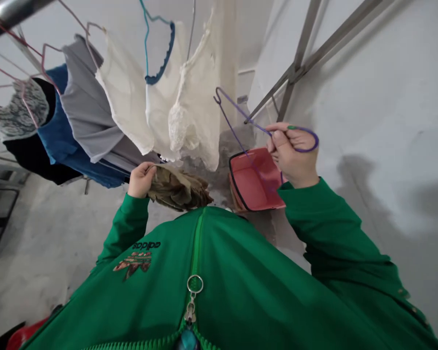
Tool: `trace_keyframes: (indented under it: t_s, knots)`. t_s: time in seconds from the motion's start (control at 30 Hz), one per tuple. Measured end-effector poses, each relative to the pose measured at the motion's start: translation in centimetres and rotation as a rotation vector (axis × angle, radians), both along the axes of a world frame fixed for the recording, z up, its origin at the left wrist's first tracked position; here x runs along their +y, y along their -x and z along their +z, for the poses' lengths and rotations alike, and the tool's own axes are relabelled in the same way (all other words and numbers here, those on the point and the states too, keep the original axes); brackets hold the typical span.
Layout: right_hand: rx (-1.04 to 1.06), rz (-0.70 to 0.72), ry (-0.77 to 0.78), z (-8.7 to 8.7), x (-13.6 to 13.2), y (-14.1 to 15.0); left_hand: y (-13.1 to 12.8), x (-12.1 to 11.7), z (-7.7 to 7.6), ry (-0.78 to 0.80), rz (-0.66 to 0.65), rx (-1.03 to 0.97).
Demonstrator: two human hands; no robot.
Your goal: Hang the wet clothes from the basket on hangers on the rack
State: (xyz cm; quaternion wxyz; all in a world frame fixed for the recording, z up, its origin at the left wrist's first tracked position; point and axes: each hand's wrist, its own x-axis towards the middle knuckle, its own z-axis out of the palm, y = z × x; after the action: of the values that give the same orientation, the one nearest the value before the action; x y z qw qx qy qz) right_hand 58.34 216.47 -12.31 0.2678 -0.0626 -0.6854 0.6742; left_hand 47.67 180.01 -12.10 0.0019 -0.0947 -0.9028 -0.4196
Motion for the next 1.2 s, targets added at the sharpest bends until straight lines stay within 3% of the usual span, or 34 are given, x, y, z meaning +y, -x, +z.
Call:
trace_keyframes:
  t_s: [0.13, 0.23, 0.37, 0.5, 0.63, 0.73, 0.8, 0.87, 0.97, 1.1, 1.2]
  knots:
    - [-0.249, 0.261, -0.164, 1.1, -0.8, -3.5, 0.4, -0.2, 0.3, 0.017, 0.04, 0.032]
    - [-0.432, 0.499, -0.186, 1.9, -2.3, -5.4, 0.1, -0.3, 0.3, 0.044, 0.06, 0.06]
    - [-0.498, 0.729, -0.153, 1.3, -6.7, -4.4, -0.6, 0.1, -0.1, 0.095, -0.021, 0.111]
    - [-0.418, 0.708, -0.163, -1.0, -11.8, -1.5, -1.7, 1.1, -0.6, 0.205, -0.222, 0.194]
    - [-0.307, 0.637, -0.124, -4.4, -15.9, 0.7, -4.1, 3.0, -1.6, 0.33, -0.391, 0.203]
    - [-0.262, 0.606, -0.037, -7.0, -17.6, 1.6, -6.1, 4.3, -2.5, 0.391, -0.511, 0.171]
    - [-0.268, 0.609, 0.044, -8.0, -17.8, 1.8, -6.9, 4.6, -2.8, 0.444, -0.5, 0.168]
    - [-0.286, 0.605, 0.114, -8.1, -17.2, 1.9, -7.1, 4.2, -2.6, 0.539, -0.435, 0.177]
    - [-0.314, 0.664, 0.128, -6.7, -15.8, 2.0, -6.6, 3.3, -1.7, 0.684, -0.369, 0.243]
    - [-0.3, 0.789, -0.009, -4.5, -14.3, 3.2, -5.6, 2.9, -0.9, 0.754, -0.36, 0.313]
    - [-0.214, 0.713, -0.193, -3.3, -13.6, 4.5, -4.7, 2.6, -1.1, 0.759, -0.374, 0.218]
